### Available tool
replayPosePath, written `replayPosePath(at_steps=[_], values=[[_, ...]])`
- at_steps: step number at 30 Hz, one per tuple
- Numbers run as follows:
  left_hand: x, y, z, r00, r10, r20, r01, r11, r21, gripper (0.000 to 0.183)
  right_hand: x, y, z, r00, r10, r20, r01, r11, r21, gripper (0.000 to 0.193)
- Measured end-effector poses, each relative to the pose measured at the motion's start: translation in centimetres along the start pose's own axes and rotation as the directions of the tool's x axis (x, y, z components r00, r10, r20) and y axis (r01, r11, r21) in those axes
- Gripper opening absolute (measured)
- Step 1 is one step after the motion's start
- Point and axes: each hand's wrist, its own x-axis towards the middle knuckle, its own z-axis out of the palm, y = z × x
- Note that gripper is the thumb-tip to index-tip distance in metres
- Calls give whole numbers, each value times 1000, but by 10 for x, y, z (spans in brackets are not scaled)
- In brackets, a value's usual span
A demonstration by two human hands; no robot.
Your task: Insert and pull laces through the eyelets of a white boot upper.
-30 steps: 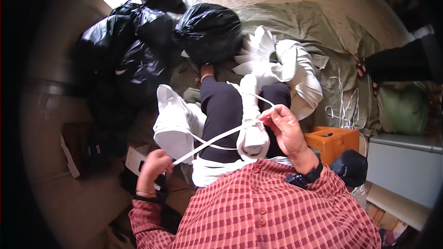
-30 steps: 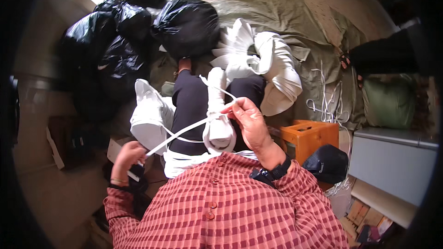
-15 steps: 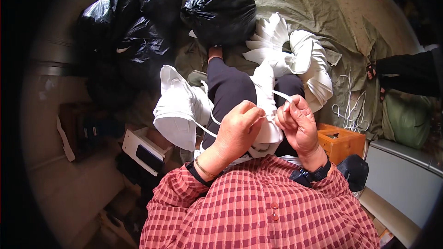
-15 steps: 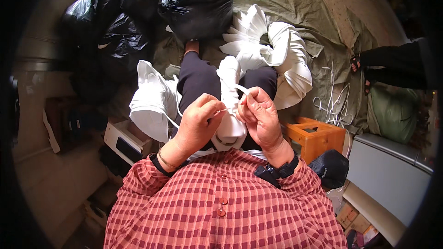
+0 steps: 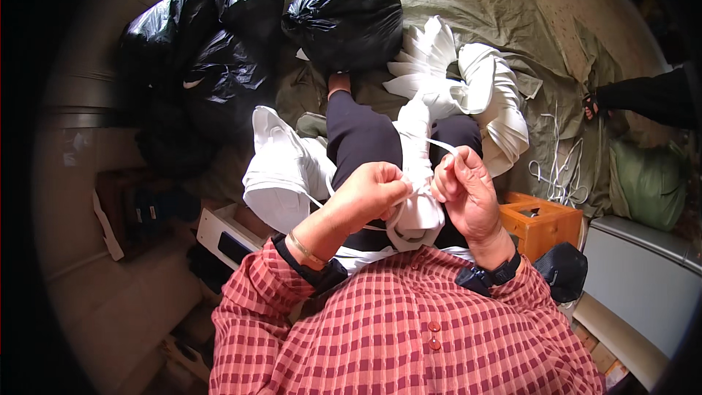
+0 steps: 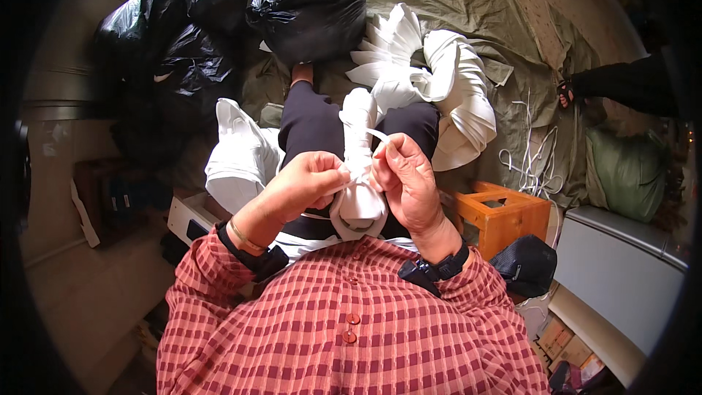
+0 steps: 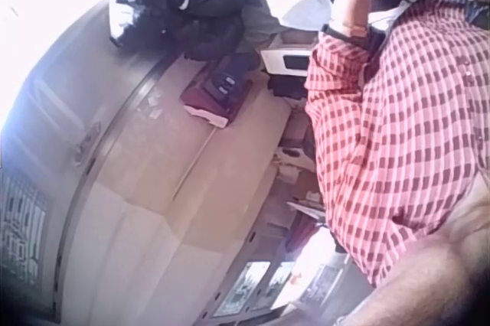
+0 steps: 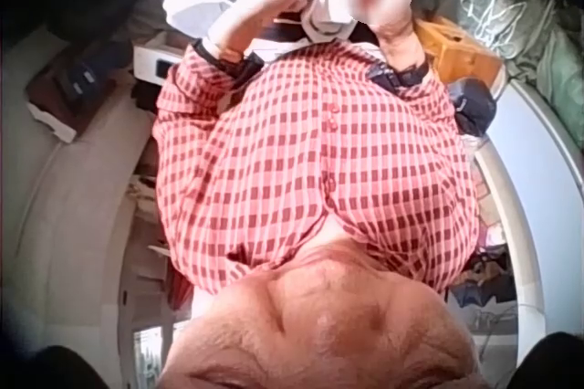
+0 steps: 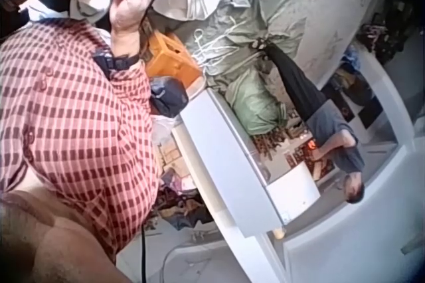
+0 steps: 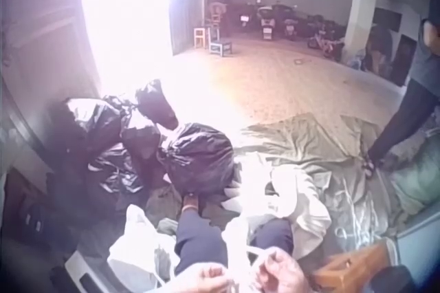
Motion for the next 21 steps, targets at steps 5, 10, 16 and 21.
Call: replayPosePath(at_steps=[5, 10, 16, 21], values=[[-3, -2, 11, 847, 481, -226, -262, 747, 611, 23, 16, -24, -9, 988, -43, 145, 49, 998, -35, 17], [-24, -13, 20, 827, 544, -141, -193, 511, 838, 31, 47, -21, -11, 998, -4, -58, -12, 963, -268, 18], [-31, -16, 10, 746, 661, 86, -308, 228, 924, 20, 6, -18, 13, 929, -366, -52, -19, 92, -996, 43], [-51, -39, 11, 583, 638, 503, -288, -416, 862, 16, -31, 2, 15, 975, -202, -92, -58, 166, -984, 38]])
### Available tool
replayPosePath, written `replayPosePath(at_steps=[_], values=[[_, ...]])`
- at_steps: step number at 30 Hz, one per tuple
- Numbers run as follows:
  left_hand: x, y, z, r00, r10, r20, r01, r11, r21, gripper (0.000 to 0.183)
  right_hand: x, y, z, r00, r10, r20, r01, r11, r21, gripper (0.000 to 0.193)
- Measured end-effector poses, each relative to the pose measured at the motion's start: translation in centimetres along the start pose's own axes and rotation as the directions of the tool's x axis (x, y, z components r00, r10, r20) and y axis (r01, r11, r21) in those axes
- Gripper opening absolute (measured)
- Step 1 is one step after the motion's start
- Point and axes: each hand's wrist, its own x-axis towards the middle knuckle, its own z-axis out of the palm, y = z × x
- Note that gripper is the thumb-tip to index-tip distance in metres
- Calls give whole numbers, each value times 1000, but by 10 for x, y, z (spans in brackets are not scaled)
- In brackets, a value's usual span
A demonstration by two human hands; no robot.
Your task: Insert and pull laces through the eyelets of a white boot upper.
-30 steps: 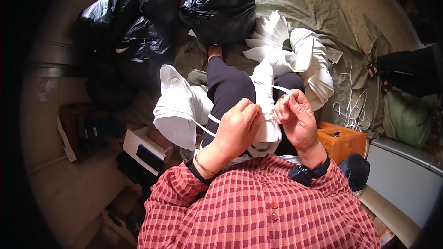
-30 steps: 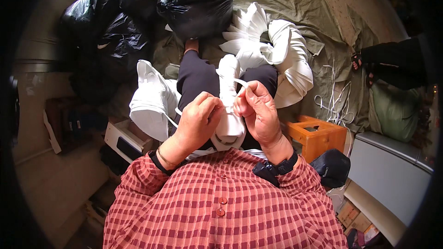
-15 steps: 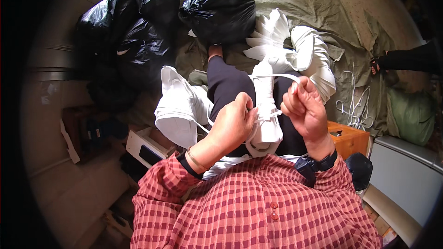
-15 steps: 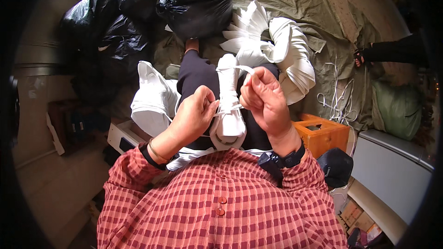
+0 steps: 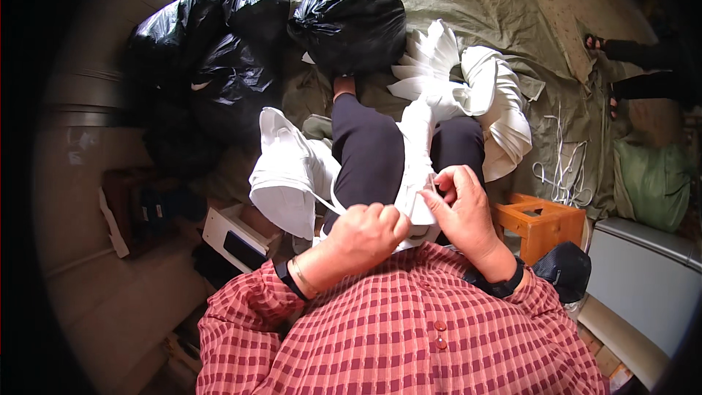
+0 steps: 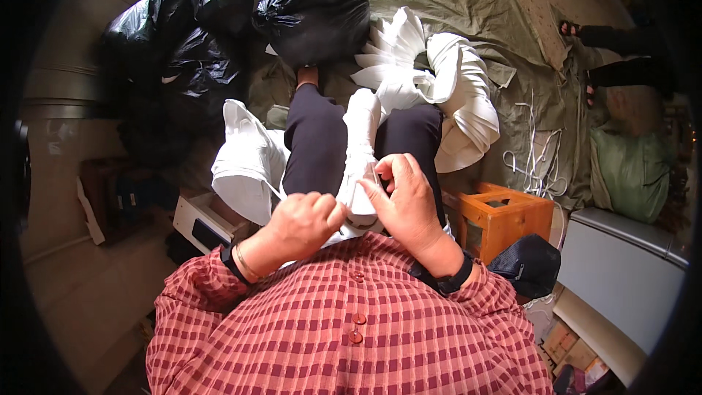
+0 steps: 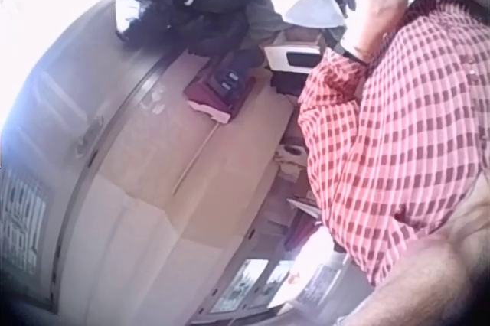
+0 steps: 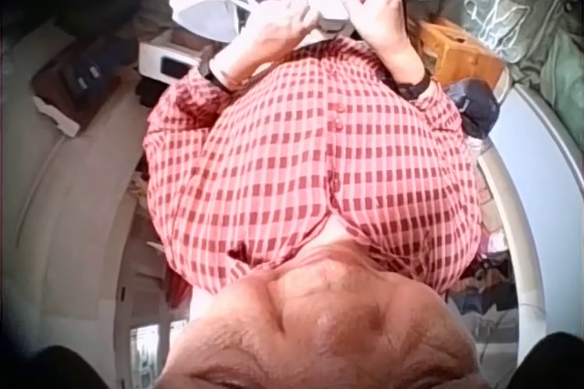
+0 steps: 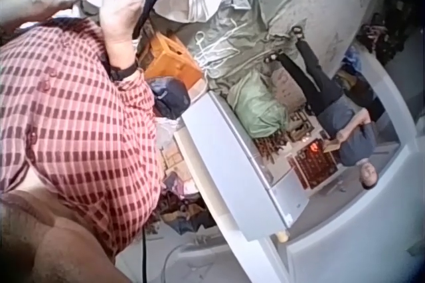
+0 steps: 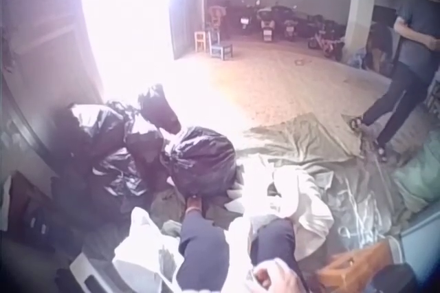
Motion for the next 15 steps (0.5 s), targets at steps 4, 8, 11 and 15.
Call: replayPosePath(at_steps=[4, 8, 11, 15], values=[[-6, 2, 8, 996, -93, 13, 94, 988, -120, 16, 6, 13, 6, 987, -161, -15, 159, 982, -100, 31], [5, -8, 10, 956, -292, -23, 286, 949, -129, 17, 18, 0, 13, 976, -208, -69, 201, 974, -102, 23], [13, -9, 13, 958, -280, -69, 255, 935, -246, 20, 20, -7, 17, 972, -198, -125, 208, 976, 73, 11], [14, -2, 27, 958, -280, -58, 248, 915, -319, 17, 9, 8, 17, 961, -262, -91, 271, 957, 101, 11]])
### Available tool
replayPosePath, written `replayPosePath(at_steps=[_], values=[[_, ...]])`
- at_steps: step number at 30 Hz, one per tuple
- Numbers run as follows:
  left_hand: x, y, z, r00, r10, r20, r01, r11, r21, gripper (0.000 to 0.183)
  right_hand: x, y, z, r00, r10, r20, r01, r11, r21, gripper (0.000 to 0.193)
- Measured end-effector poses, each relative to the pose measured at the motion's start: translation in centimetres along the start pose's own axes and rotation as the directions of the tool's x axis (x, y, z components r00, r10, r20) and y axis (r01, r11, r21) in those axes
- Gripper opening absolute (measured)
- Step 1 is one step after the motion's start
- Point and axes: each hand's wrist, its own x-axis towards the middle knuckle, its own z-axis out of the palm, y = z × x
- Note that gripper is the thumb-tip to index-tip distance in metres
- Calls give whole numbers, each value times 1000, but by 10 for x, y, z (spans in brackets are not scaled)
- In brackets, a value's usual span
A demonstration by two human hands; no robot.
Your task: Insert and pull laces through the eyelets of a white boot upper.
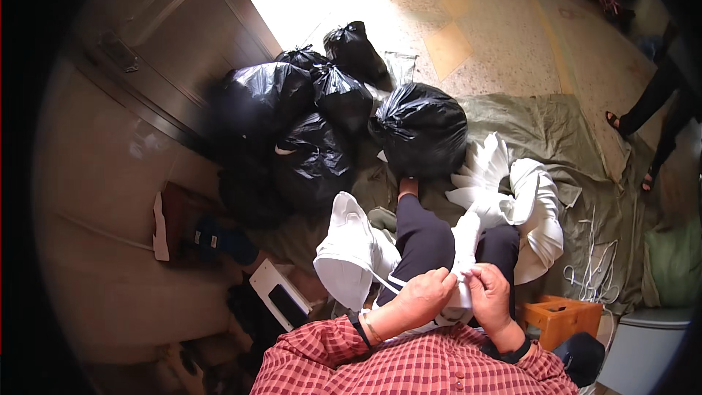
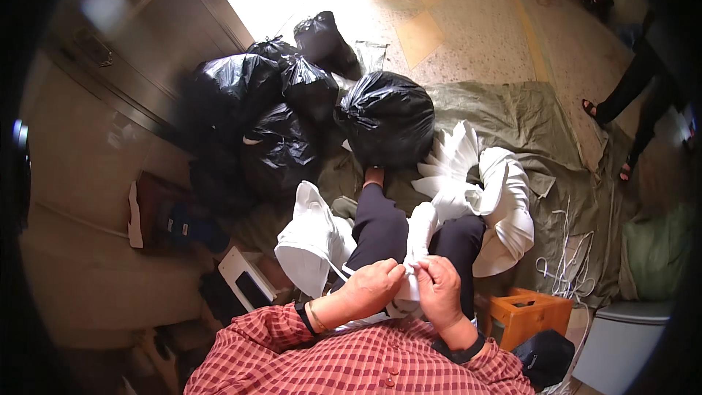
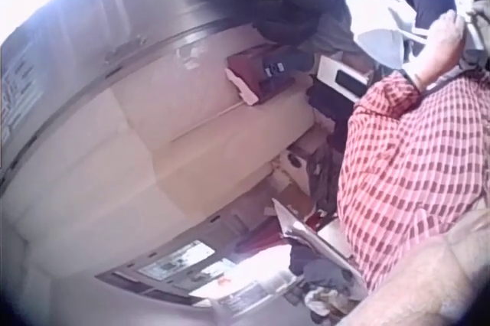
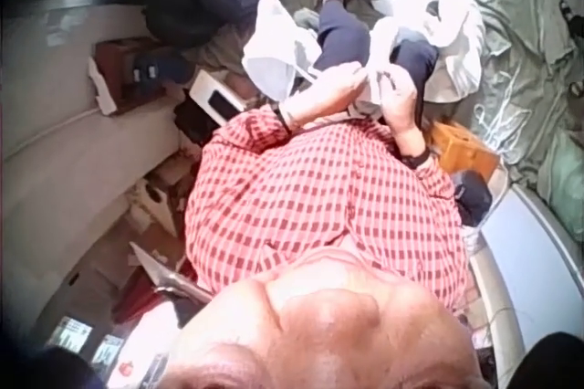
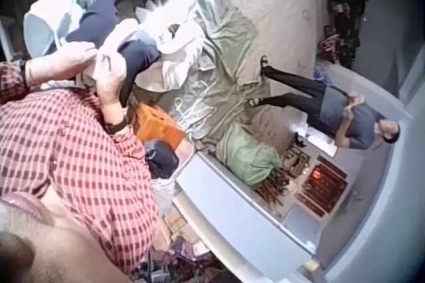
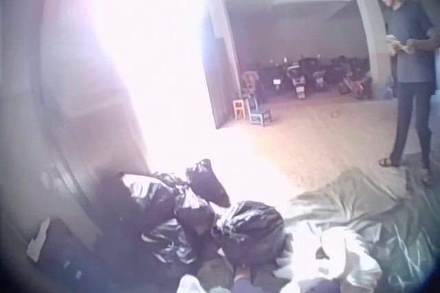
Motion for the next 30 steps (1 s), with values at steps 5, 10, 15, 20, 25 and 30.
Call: replayPosePath(at_steps=[5, 10, 15, 20, 25, 30], values=[[-2, -1, 7, 999, -28, 26, 30, 995, -91, 11, -6, 20, -22, 969, 87, 231, -150, 951, 271, 14], [20, -9, -21, 955, 35, 296, -76, 988, 131, 22, 51, 31, -24, 808, 430, 402, -584, 673, 454, 19], [15, -11, -29, 974, 200, 108, -228, 860, 456, 36, 48, 36, -12, 937, 107, 333, -288, 778, 558, 14], [-15, -5, -12, 980, 198, 20, -196, 942, 272, 40, -9, 32, -38, 906, 169, 388, -371, 758, 537, 20], [-6, -9, -10, 985, 170, 7, -166, 949, 267, 33, 3, 33, -37, 945, 185, 271, -325, 631, 704, 27], [-3, -8, -10, 985, 166, -39, -155, 967, 201, 36, 24, 46, -17, 933, 251, 259, -322, 257, 911, 21]])
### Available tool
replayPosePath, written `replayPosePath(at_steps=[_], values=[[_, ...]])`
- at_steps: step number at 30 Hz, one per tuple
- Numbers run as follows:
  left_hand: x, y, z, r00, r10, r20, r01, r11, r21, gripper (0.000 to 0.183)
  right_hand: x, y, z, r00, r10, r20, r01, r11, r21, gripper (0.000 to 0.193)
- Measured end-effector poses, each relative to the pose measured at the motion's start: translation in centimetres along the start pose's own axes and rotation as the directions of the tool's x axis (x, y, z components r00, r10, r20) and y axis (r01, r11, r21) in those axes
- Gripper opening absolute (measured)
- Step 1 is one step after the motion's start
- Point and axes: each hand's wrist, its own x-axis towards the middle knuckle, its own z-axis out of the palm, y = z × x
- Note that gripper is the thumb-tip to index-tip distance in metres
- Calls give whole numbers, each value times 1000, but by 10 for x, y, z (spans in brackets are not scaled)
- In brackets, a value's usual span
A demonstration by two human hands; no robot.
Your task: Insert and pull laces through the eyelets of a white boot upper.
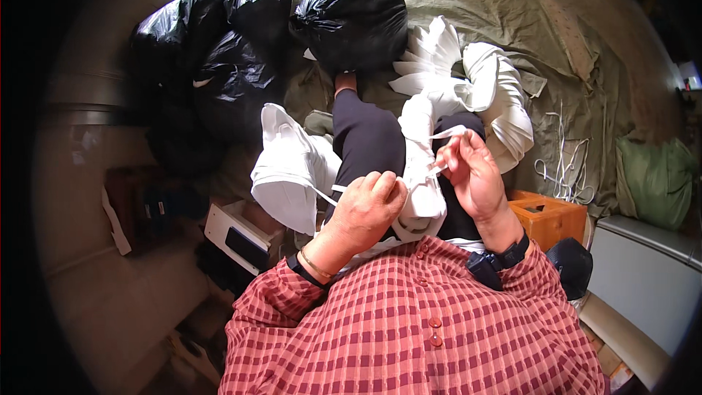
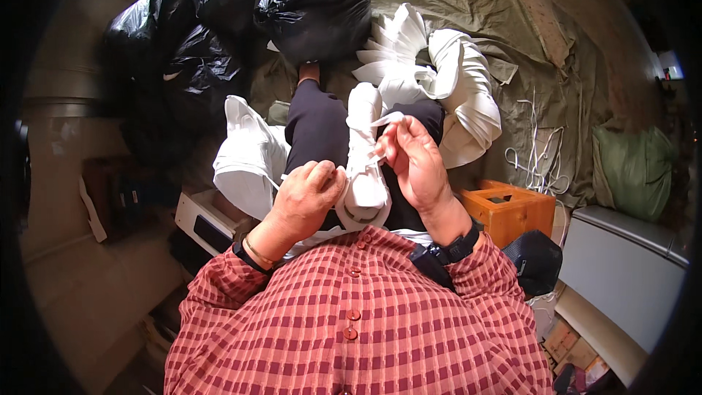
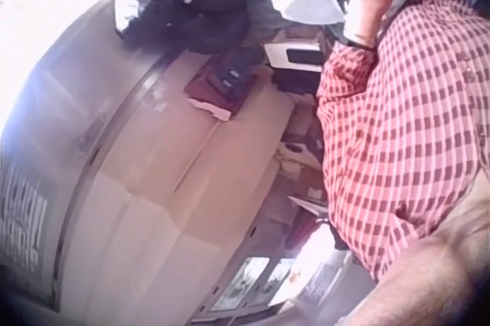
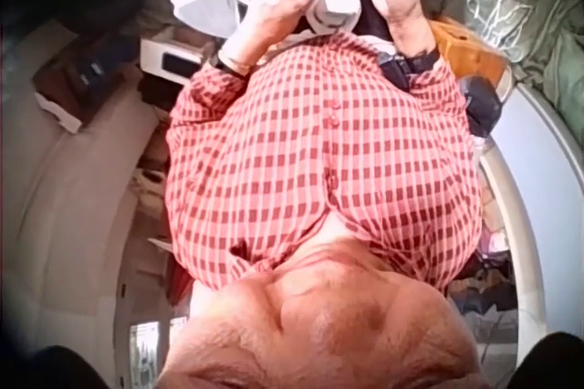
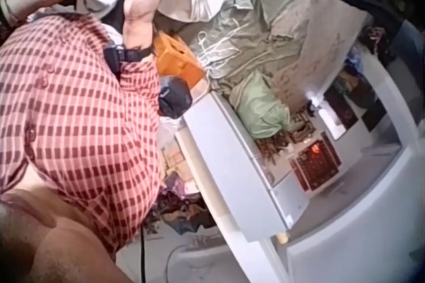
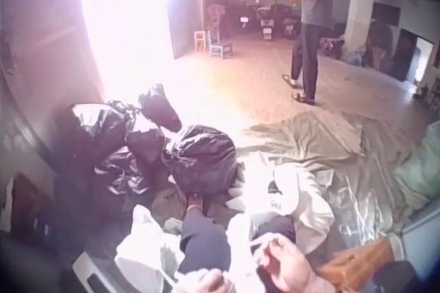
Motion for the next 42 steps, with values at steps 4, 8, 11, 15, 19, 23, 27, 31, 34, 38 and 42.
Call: replayPosePath(at_steps=[4, 8, 11, 15, 19, 23, 27, 31, 34, 38, 42], values=[[-6, -3, 1, 999, -11, 37, 12, 1000, -26, 39, 10, 2, 1, 995, 50, -85, -45, 997, 63, 22], [-3, -7, 6, 1000, -18, -12, 18, 999, -45, 40, -1, -4, 20, 958, -99, -269, 5, 944, -330, 23], [4, -9, 5, 999, 9, -31, -9, 1000, -14, 39, -28, -10, 37, 949, -287, -131, -5, 402, -916, 56], [2, -18, -17, 984, 122, 129, -143, 975, 172, 27, -58, -12, 43, 994, -86, -60, -57, 45, -997, 81], [-23, -35, -48, 993, 65, 101, -88, 966, 244, 33, -62, -20, 32, 982, -183, -46, -41, 30, -999, 74], [-41, -26, -39, 996, 53, 77, -67, 978, 195, 42, -52, -17, 31, 987, -160, -19, 9, 173, -985, 56], [-31, -2, -20, 999, -51, -2, 51, 997, 59, 40, -32, -9, 33, 974, -185, -132, -59, 354, -933, 34], [-7, 10, -15, 980, -145, -135, 126, 982, -142, 41, -15, 0, 36, 970, -183, -157, -21, 584, -812, 16], [9, 10, -8, 979, -179, -102, 157, 969, -192, 38, -12, -2, 37, 981, -121, -151, 5, 798, -603, 20], [23, 8, -4, 934, -353, 54, 347, 863, -367, 14, -12, -12, 33, 970, 29, -240, -123, 913, -389, 35], [47, -4, -15, 647, -535, 544, 761, 506, -407, 45, -6, -17, 25, 973, 12, -229, -101, 919, -381, 37]])
